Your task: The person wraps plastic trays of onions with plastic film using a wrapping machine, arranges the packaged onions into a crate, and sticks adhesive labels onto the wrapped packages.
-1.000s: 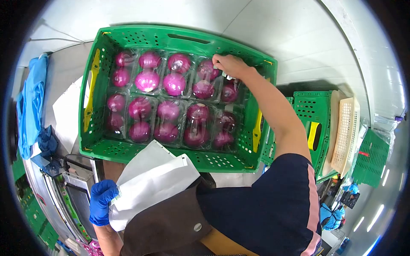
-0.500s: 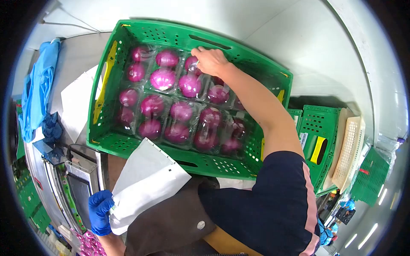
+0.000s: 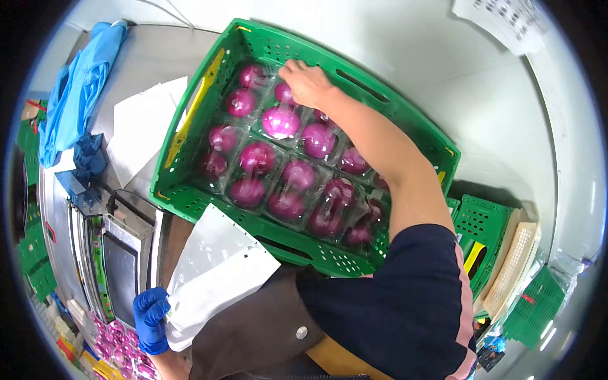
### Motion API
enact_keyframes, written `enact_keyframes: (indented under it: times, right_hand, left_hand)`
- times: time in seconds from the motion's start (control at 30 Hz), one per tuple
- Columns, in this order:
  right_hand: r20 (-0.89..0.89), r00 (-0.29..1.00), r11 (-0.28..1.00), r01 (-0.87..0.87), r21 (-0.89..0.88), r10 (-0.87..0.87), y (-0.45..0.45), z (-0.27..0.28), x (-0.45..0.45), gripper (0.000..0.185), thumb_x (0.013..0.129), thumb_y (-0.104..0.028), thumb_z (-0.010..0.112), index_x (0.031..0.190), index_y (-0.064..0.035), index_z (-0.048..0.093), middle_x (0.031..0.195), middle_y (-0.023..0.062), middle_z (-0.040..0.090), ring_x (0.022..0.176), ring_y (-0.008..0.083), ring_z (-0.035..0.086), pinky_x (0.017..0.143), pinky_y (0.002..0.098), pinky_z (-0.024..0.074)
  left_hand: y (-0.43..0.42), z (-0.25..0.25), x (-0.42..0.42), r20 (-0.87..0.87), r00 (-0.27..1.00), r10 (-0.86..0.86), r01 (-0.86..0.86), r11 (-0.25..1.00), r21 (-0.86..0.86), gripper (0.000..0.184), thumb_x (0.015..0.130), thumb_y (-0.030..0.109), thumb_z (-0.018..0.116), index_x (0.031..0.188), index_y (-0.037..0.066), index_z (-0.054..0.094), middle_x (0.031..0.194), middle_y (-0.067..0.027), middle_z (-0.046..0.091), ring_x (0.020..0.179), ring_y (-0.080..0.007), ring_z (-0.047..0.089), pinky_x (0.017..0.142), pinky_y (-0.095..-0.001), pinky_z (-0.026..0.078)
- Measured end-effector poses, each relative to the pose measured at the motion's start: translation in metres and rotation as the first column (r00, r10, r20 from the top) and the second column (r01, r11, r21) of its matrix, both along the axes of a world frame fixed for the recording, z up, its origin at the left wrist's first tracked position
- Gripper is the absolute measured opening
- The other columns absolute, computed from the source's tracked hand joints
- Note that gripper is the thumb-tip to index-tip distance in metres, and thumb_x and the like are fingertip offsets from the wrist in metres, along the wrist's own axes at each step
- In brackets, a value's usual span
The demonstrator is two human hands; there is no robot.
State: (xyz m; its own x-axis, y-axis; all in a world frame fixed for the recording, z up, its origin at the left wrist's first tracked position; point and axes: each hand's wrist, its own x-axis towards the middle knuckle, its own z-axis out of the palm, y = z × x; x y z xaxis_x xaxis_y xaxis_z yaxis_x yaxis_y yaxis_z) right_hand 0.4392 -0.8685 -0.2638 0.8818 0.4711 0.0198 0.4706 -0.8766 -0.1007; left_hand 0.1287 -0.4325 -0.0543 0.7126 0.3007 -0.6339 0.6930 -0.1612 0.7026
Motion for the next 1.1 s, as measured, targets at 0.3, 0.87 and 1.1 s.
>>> enact_keyframes:
  times: [0.3,0.87,1.1]
  right_hand:
    - [-0.086,0.976,0.927,-0.157,0.340,0.198,0.047,0.020,0.053,0.037,0.069,0.014,0.050,0.101,-0.0044,0.051,0.105,0.0108,0.050,0.106,0.0302,0.051,0.086,0.0399,0.0444]
    - [-0.072,0.961,0.931,0.275,0.238,-0.266,0.004,-0.026,-0.110,0.066,0.086,-0.025,0.060,0.139,-0.0010,0.030,0.146,0.0151,0.031,0.136,0.0336,0.026,0.112,0.0442,0.0222]
    - [0.023,0.931,0.930,0.364,0.044,-0.365,-0.031,-0.025,-0.125,0.063,0.088,-0.036,0.058,0.138,-0.0051,0.036,0.148,0.0146,0.028,0.136,0.0323,0.027,0.110,0.0449,0.0242]
  left_hand:
    - [0.003,0.004,-0.004,0.038,0.995,0.094,-0.094,0.995,-0.013,0.021,0.065,0.005,0.070,0.085,-0.001,0.065,0.084,-0.0067,0.065,0.078,-0.0158,0.059,0.076,-0.0277,0.045]
    - [0.032,0.009,0.002,0.216,0.976,-0.022,-0.014,0.986,0.166,0.007,0.075,0.010,0.058,0.070,0.004,0.058,0.065,-0.0010,0.053,0.061,-0.0095,0.047,0.058,-0.0255,0.034]
    - [0.037,0.021,0.015,0.223,0.974,-0.051,0.037,0.997,0.068,0.013,0.070,0.009,0.067,0.080,0.001,0.063,0.079,-0.0034,0.060,0.074,-0.0137,0.055,0.071,-0.0274,0.042]
